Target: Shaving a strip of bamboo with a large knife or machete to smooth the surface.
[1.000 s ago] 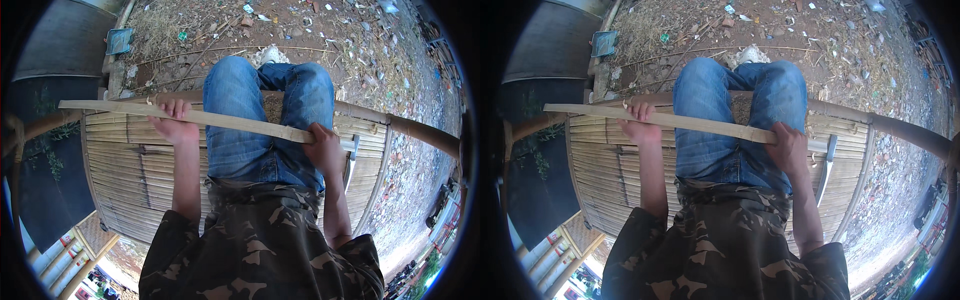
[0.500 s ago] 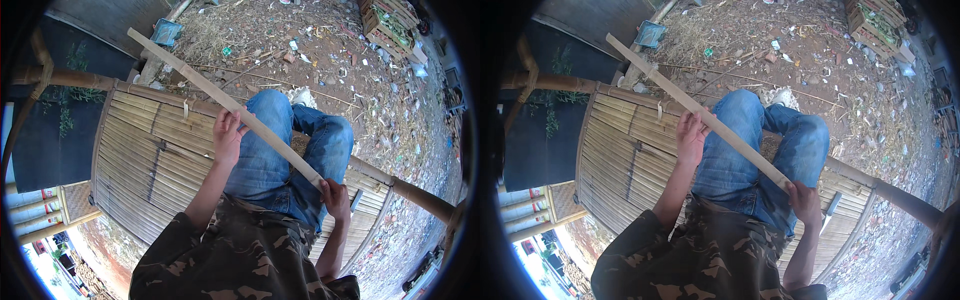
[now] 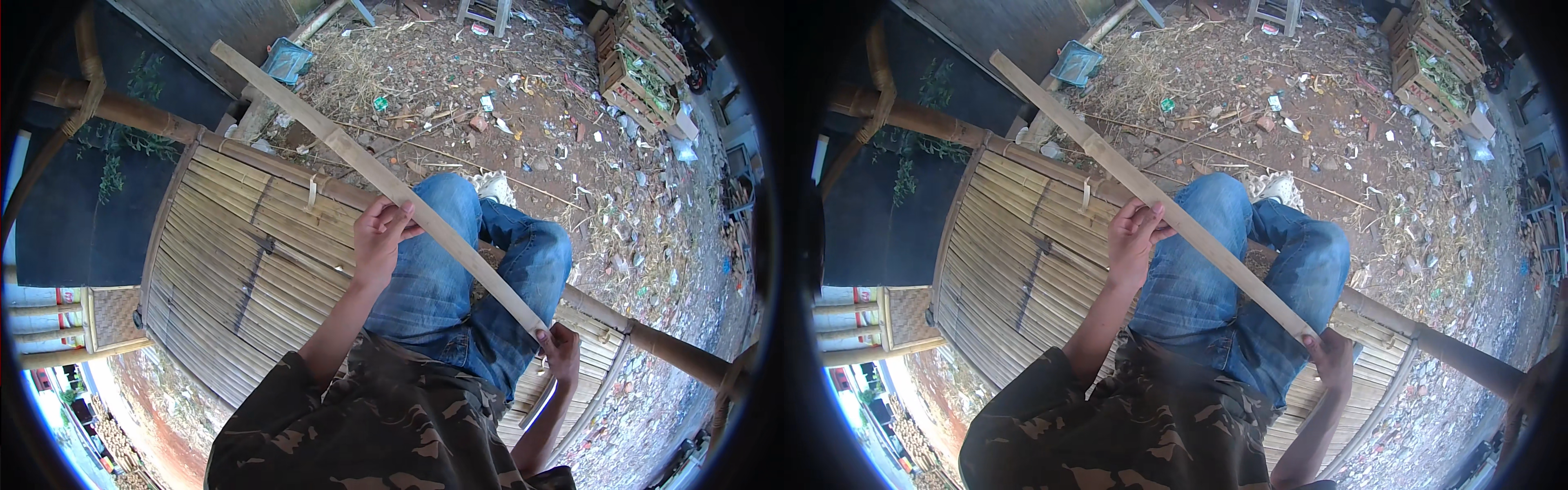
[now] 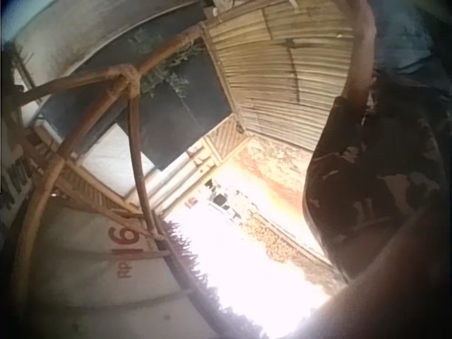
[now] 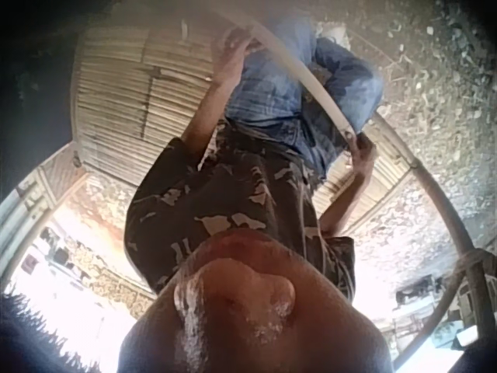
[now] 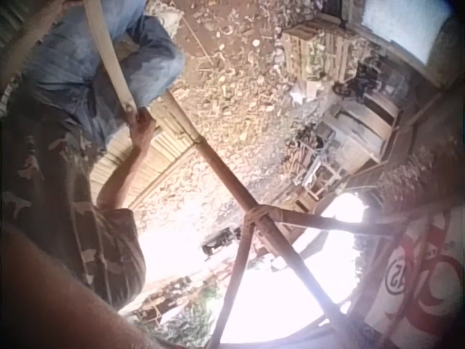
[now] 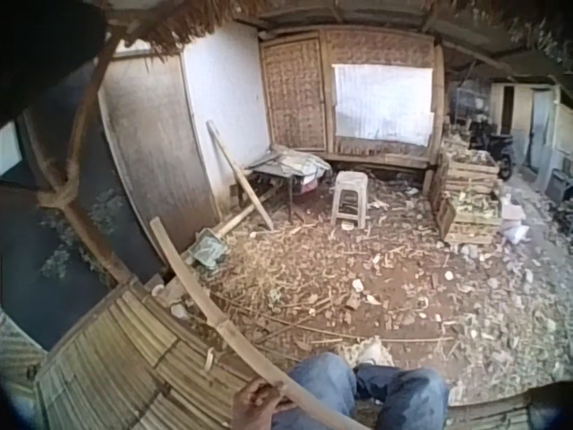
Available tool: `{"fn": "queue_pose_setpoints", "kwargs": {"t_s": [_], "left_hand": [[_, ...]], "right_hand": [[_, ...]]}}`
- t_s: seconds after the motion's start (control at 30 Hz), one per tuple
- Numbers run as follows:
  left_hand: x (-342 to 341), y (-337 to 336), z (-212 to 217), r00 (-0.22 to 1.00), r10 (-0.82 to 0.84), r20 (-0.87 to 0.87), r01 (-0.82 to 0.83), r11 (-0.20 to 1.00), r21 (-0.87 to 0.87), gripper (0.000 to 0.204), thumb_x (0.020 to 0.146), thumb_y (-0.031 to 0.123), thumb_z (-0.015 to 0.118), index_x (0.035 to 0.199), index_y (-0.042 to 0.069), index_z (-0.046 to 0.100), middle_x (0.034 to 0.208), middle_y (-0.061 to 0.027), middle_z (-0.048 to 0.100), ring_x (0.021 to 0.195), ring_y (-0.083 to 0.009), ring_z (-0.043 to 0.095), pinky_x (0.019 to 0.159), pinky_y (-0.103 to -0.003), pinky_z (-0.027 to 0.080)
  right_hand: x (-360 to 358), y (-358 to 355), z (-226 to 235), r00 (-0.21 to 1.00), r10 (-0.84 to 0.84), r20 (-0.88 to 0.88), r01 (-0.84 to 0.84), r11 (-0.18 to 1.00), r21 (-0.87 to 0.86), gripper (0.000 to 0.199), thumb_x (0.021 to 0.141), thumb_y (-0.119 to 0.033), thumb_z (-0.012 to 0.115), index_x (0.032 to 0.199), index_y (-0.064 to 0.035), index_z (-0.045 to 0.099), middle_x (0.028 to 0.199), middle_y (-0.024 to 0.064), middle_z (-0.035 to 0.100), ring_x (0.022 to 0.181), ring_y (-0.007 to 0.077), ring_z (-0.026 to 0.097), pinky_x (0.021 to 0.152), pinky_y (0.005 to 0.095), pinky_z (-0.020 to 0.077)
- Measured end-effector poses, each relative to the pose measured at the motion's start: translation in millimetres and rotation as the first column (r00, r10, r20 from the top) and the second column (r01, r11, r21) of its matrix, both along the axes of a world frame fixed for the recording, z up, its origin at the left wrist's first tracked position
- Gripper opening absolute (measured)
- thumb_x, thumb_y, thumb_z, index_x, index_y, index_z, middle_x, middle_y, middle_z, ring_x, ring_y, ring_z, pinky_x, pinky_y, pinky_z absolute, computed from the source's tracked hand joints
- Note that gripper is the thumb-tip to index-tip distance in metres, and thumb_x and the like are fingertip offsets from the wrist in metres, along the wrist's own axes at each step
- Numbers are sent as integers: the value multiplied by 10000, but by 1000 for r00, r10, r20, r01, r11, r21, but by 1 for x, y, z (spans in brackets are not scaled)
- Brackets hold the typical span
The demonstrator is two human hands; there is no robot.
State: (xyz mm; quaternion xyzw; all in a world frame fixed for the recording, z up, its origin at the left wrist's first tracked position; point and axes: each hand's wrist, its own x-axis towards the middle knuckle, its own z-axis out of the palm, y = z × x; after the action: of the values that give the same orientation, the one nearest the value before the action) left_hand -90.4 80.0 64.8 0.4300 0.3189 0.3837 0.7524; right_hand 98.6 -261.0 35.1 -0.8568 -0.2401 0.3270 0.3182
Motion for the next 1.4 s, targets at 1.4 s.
{"fn": "queue_pose_setpoints", "kwargs": {"t_s": [1.4], "left_hand": [[0,-25,8,998,-20,-60,33,972,231,599,920,32,604,1436,54,300,1323,-186,524,1109,-177,586,841,-280,561]], "right_hand": [[-37,69,68,929,37,369,-58,997,48,454,754,-450,783,924,-54,640,735,115,679,683,261,691,604,355,515]]}}
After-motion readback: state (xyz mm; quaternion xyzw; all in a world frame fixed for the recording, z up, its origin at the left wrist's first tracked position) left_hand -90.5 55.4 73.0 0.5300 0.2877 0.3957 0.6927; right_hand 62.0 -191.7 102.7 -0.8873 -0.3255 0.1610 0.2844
